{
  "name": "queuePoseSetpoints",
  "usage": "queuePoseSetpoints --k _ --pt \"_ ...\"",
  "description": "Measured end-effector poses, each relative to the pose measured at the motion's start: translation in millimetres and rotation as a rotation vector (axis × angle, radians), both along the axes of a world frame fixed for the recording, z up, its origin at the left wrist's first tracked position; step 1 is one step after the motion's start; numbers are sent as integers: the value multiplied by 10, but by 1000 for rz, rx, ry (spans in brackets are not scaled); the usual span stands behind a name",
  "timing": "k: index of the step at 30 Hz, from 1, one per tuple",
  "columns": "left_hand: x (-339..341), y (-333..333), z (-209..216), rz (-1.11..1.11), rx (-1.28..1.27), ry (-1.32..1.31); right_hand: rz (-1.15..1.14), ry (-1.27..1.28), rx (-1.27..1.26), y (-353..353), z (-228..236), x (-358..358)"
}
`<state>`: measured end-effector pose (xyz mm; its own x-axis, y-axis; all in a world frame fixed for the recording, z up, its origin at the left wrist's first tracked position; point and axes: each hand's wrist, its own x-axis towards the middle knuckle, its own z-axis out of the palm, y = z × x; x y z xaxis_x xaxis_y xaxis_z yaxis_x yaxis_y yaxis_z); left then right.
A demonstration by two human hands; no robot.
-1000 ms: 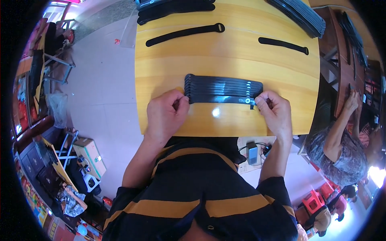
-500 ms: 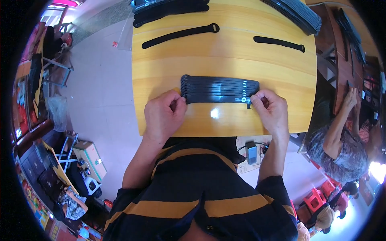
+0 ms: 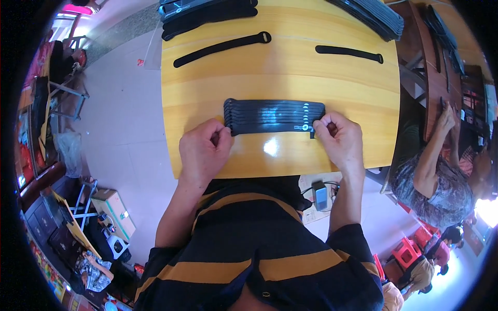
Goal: Assembling watch straps by inserting components and organizing them on a workspace.
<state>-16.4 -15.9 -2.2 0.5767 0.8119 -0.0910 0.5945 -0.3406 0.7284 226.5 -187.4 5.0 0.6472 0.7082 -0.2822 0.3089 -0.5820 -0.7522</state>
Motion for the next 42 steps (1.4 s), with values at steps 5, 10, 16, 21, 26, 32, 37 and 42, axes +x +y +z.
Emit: queuePoseSetpoints --k 5,10,16,21,26,32,37,42 --pt "32 -3 7 -8 9 -15 -19 -64 -3 17 22 -22" --pt "19 -2 -9 -34 116 56 27 -232 -238 33 133 20" --pt "-21 44 26 -98 144 136 34 -371 -345 -1 172 93" --pt "-69 91 101 -168 232 165 -27 -357 -221 -62 138 112" --pt "91 150 418 -145 325 -106 -100 -532 242 36 160 133" --pt "661 6 197 -296 605 -270 55 -756 445 577 -40 -64" --pt "890 72 -177 -324 633 -221 143 -821 288 844 -275 -304" --pt "937 112 -377 -281 743 -173 143 -763 191 782 -507 -289"
